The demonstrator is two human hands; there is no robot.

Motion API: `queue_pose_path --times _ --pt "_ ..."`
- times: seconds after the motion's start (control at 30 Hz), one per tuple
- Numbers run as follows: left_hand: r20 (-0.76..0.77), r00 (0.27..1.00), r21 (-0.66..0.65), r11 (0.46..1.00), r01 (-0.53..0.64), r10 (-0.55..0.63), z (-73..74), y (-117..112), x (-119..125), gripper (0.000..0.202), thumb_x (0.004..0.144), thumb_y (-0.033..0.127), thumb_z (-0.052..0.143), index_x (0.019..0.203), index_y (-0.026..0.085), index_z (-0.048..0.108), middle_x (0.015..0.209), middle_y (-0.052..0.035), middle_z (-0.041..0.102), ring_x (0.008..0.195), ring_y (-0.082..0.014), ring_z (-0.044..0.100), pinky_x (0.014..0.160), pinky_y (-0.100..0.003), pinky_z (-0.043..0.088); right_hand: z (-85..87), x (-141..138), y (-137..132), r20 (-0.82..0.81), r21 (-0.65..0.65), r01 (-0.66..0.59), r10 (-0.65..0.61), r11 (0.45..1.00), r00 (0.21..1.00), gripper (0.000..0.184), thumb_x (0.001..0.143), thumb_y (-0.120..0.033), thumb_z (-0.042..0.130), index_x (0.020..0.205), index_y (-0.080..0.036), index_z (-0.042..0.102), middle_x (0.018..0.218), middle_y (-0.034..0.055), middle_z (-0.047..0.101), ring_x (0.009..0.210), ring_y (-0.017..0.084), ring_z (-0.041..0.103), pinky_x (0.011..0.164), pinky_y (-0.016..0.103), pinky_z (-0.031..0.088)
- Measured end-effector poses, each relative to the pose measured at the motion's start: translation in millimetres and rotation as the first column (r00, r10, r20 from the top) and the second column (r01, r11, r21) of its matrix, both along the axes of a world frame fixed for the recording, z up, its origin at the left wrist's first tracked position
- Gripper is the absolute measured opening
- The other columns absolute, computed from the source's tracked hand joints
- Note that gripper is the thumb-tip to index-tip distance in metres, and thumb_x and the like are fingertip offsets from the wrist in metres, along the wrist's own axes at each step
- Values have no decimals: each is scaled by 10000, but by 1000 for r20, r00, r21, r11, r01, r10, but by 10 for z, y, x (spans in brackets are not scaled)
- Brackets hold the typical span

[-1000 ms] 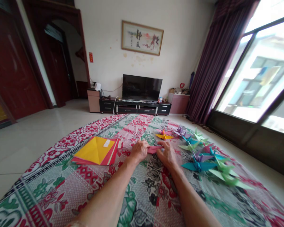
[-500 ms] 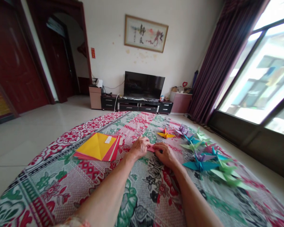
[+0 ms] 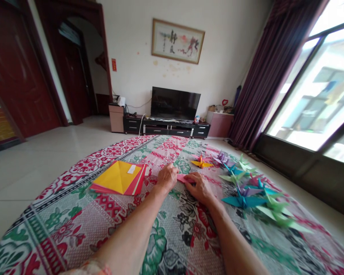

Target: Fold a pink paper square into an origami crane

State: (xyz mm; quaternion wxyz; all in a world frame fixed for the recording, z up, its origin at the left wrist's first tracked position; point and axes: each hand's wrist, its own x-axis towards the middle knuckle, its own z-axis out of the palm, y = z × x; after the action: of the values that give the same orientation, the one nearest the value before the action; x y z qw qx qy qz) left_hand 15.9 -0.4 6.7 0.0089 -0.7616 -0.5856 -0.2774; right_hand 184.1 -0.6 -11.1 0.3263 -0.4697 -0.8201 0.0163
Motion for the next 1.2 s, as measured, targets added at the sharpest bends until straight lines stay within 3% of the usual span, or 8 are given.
queue_pose_path --times 0.27,0.53,0.7,0.93,1.2 --pt "-64 946 51 946 320 -316 -24 24 17 285 762 130 440 860 220 692 782 -45 578 796 -161 527 728 -249 446 39 11 -18 -3 -10 -39 39 999 999 206 762 -229 542 906 -264 685 923 39 609 864 161 562 800 281 429" --pt "79 913 80 916 394 -400 -157 162 -94 333 684 77 464 832 237 716 779 -19 624 758 -131 560 742 -233 461 -24 18 4 -70 62 -86 90 994 994 172 768 -237 544 850 -250 695 918 43 617 871 169 561 827 308 426" --pt "168 892 84 908 411 -419 -123 127 -108 191 730 158 535 759 213 717 763 -10 640 713 -106 569 692 -202 459 -42 42 31 -74 15 -138 139 990 988 171 778 -259 540 847 -255 696 902 36 629 833 155 573 800 293 438" --pt "136 913 39 923 382 -384 -82 96 -92 151 751 227 558 779 237 706 740 -1 607 740 -110 559 710 -200 444 17 47 1 -118 -56 -129 121 990 986 166 776 -254 535 814 -234 696 898 38 633 845 149 581 788 278 446" --pt "78 950 -59 950 308 -303 -38 97 -47 170 737 186 509 718 191 678 769 -19 586 769 -124 551 724 -219 447 16 -69 -39 -95 -25 18 -20 1000 995 144 732 -176 524 692 -197 660 784 39 629 762 147 575 729 250 436"
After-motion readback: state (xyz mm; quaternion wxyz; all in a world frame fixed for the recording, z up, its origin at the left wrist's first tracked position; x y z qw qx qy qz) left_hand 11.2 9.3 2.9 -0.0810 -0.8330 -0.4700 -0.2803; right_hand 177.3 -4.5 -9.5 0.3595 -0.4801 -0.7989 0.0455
